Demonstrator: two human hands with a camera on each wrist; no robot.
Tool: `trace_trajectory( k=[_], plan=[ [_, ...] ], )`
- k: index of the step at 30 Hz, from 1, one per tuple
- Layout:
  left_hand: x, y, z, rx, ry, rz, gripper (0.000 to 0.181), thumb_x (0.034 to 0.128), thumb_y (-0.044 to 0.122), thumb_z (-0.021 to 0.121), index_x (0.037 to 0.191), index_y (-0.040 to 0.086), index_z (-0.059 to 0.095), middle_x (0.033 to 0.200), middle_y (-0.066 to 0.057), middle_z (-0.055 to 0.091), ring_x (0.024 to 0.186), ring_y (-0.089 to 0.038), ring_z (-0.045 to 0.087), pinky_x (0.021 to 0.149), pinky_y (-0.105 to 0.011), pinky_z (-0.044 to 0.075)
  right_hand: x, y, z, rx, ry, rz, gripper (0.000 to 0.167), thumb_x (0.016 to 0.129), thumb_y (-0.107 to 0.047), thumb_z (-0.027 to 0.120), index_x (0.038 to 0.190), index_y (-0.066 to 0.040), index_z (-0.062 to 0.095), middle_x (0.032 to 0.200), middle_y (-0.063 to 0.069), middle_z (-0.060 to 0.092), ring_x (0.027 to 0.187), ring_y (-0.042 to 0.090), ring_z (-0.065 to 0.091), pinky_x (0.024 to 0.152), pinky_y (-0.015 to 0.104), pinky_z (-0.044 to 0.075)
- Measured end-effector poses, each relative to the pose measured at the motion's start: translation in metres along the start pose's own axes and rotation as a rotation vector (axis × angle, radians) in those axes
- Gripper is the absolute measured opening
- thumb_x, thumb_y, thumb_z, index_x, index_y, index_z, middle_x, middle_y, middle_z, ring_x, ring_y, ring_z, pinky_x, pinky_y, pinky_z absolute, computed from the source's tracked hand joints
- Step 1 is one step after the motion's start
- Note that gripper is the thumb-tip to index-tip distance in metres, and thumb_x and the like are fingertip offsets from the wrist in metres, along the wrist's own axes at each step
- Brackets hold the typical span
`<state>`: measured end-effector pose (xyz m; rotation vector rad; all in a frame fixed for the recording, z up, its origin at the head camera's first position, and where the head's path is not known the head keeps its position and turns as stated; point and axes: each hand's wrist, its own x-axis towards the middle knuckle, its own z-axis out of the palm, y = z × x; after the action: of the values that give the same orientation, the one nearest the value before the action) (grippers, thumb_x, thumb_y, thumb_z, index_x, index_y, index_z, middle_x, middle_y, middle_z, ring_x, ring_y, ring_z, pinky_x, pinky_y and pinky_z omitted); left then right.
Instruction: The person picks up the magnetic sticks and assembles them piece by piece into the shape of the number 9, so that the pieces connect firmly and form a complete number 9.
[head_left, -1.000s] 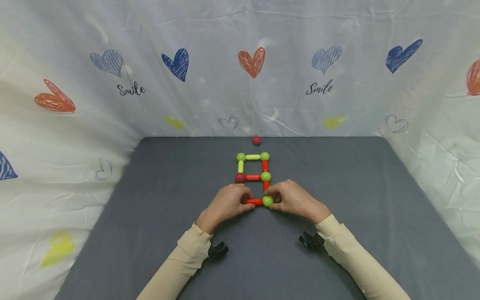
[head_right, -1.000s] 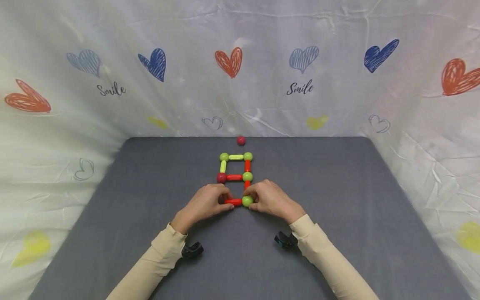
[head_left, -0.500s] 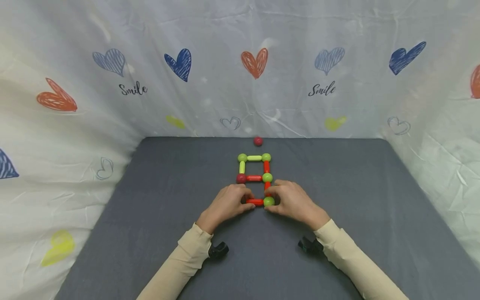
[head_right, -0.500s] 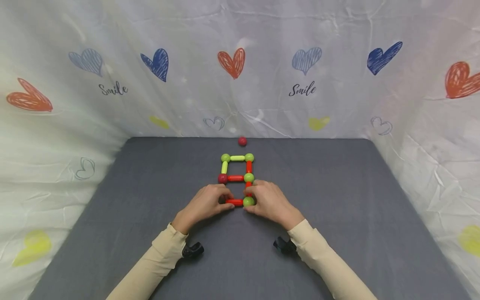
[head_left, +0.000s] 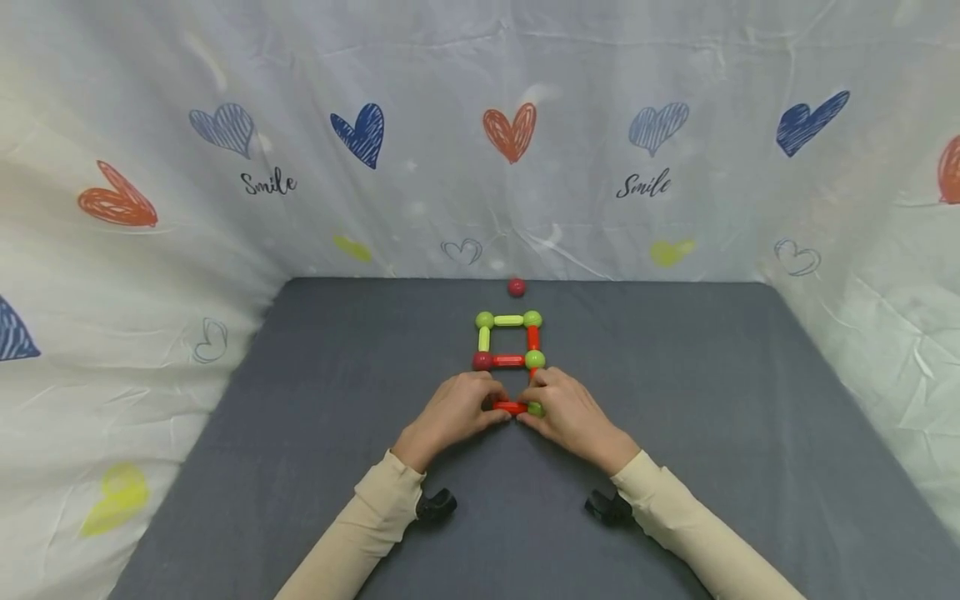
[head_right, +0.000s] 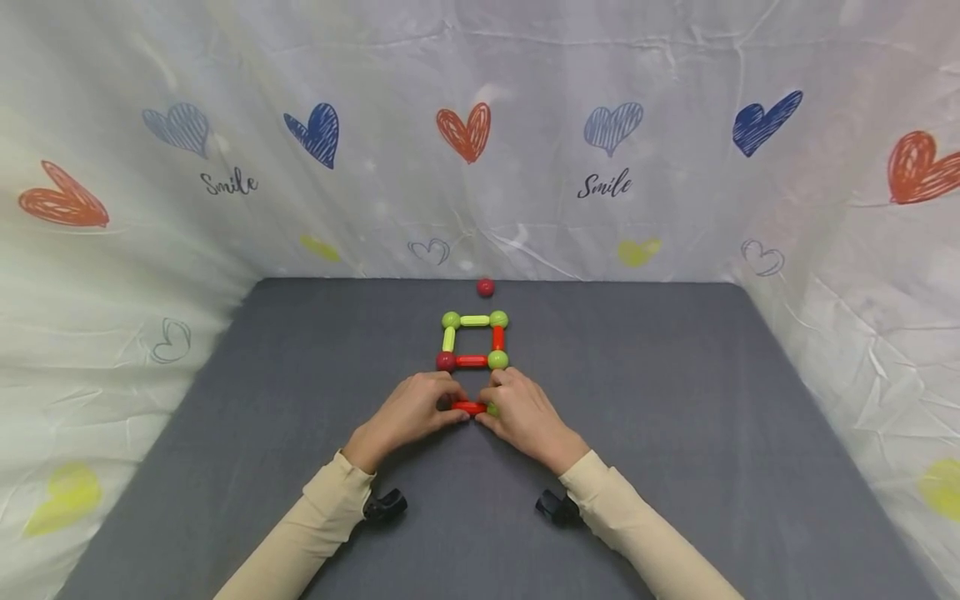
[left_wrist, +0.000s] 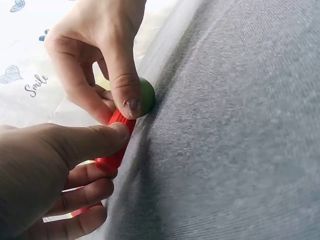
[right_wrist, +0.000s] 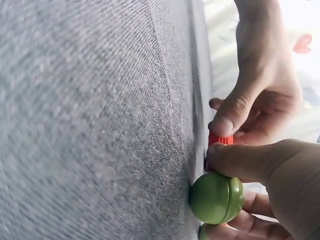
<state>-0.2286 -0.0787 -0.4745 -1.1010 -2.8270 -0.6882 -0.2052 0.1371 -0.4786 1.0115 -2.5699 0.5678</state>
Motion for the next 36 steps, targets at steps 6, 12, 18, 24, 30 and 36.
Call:
trace_trajectory(
  k=[6, 12, 18, 24, 30, 36],
  plan=[
    [0.02, -0.002, -0.033, -0.08, 0.026, -0.09, 0.021, 0.0902, 0.034, 0.076, 0.1, 0.015, 0.077, 0.088, 0.007, 0.07, 0.076, -0.005, 0.063, 0.069, -0.027, 0.051, -0.001, 0.0, -0.001, 0.003, -0.004, -0.014, 0.017, 0.075, -0.019, 0.09, 0.087, -0.012, 0.08, 0.078, -0.002, 0.053, 0.07, 0.012, 0.045, 0.06, 0.026, 0.041],
    [0.102, -0.013, -0.061, 0.015, 0.02, -0.104, 0.022, 0.0932, 0.027, 0.073, 0.109, 0.011, 0.075, 0.099, 0.0, 0.072, 0.088, -0.014, 0.066, 0.075, -0.034, 0.053, -0.007, 0.002, -0.003, 0.005, -0.026, -0.002, 0.017, 0.076, -0.02, 0.09, 0.088, -0.012, 0.08, 0.08, -0.002, 0.055, 0.073, 0.013, 0.048, 0.063, 0.027, 0.044],
    [0.175, -0.045, -0.05, 0.255, -0.127, -0.071, 0.034, 0.0941, 0.021, 0.07, 0.125, 0.007, 0.069, 0.116, -0.008, 0.068, 0.1, -0.022, 0.064, 0.082, -0.038, 0.052, -0.005, 0.003, -0.003, -0.013, -0.031, 0.002, 0.016, 0.076, -0.021, 0.09, 0.087, -0.014, 0.08, 0.08, -0.003, 0.054, 0.072, 0.012, 0.046, 0.061, 0.026, 0.043],
    [0.198, -0.068, -0.042, 0.322, -0.165, -0.112, 0.02, 0.0924, 0.013, 0.069, 0.111, 0.006, 0.072, 0.096, -0.005, 0.068, 0.085, -0.02, 0.06, 0.076, -0.036, 0.05, 0.002, 0.0, 0.001, -0.013, -0.022, -0.006, 0.016, 0.076, -0.022, 0.089, 0.087, -0.015, 0.08, 0.08, -0.003, 0.053, 0.072, 0.012, 0.045, 0.061, 0.025, 0.041],
    [0.194, -0.082, -0.041, 0.31, -0.168, -0.165, 0.012, 0.0926, 0.018, 0.071, 0.096, 0.007, 0.069, 0.083, -0.004, 0.061, 0.074, -0.019, 0.052, 0.067, -0.034, 0.043, 0.004, -0.003, 0.003, -0.003, -0.033, -0.024, 0.015, 0.077, -0.023, 0.089, 0.087, -0.015, 0.08, 0.079, -0.003, 0.053, 0.07, 0.011, 0.042, 0.06, 0.025, 0.04],
    [0.18, -0.077, -0.055, 0.051, -0.06, -0.164, 0.021, 0.0912, 0.014, 0.073, 0.11, 0.004, 0.069, 0.098, -0.008, 0.067, 0.084, -0.019, 0.062, 0.073, -0.033, 0.051, 0.001, 0.002, 0.0, -0.008, -0.038, -0.002, 0.015, 0.077, -0.02, 0.089, 0.088, -0.014, 0.081, 0.079, -0.002, 0.054, 0.071, 0.012, 0.045, 0.061, 0.025, 0.041]
  ],
)
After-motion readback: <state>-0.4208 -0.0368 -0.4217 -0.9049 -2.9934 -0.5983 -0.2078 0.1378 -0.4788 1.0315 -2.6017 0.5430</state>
